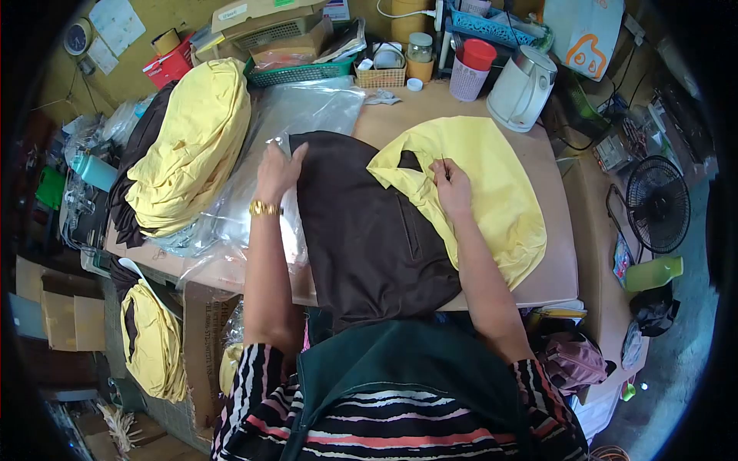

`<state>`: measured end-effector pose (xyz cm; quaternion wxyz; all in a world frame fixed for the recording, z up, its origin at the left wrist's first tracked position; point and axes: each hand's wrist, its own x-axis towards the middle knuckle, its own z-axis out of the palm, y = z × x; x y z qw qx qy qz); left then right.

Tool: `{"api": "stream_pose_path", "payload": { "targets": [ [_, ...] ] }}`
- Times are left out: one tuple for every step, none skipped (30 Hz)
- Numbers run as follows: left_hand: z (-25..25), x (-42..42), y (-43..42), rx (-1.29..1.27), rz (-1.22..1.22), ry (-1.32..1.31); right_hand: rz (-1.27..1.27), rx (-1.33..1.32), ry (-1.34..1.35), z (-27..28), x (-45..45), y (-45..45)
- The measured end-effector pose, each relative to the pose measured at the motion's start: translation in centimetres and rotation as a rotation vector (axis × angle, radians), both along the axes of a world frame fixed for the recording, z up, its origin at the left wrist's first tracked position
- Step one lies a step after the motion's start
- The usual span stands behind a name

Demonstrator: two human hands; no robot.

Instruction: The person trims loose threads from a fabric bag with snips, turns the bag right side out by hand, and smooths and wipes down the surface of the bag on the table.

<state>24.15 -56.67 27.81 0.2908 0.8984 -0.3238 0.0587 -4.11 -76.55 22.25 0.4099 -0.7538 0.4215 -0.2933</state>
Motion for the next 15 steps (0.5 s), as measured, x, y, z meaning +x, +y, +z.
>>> {"api": "stream_pose_path", "payload": {
  "targets": [
    [-0.3,1.2,-1.2,-0.005,0.004,-0.002,0.001,-0.026,0.013,0.1,0.0,0.1],
    [-0.3,2.2,-2.0,-0.001,-0.013,0.101,0.003,-0.050,0.024,0.2,-0.1,0.3],
    [-0.7,3.1,-2.5,0.004,-0.029,0.203,0.009,-0.054,0.020,0.4,-0.3,0.5],
    [-1.2,3.3,-2.8,-0.220,-0.142,0.437,0.042,-0.150,0.112,0.7,-0.6,0.7],
    [-1.6,3.7,-2.9,-0.232,-0.137,0.423,0.074,-0.254,0.200,1.2,-0.6,0.8],
    [-1.3,2.5,-2.9,-0.432,-0.221,0.594,0.081,-0.269,0.186,1.9,-0.7,1.0],
    [-1.1,1.1,-2.9,-0.631,-0.313,0.761,0.110,-0.262,0.099,2.8,-0.8,1.3],
    [0.9,-1.1,-2.4,-0.617,-0.413,0.762,0.136,-0.253,0.010,4.1,-0.6,1.3],
    [3.4,-3.7,-1.7,-0.597,-0.513,0.767,0.136,-0.263,-0.003,6.5,0.2,2.1],
    [4.2,-5.7,-1.5,-0.568,-0.587,0.729,0.224,-0.178,-0.220,9.4,0.9,4.0],
    [4.6,-7.4,-1.4,-0.535,-0.660,0.696,0.307,-0.086,-0.432,11.5,1.6,5.9],
    [5.2,-9.0,-1.3,-0.536,-0.722,0.648,0.427,-0.076,-0.553,12.9,2.7,6.9],
    [6.0,-10.3,-1.0,-0.539,-0.782,0.598,0.525,0.025,-0.607,13.3,3.4,7.3],
    [7.0,-11.2,-0.1,-0.479,-0.706,0.679,0.616,0.134,-0.655,13.8,4.1,7.7],
    [7.4,-11.4,0.6,-0.478,-0.706,0.676,0.617,0.133,-0.658,13.5,4.1,7.0]
  ]
}}
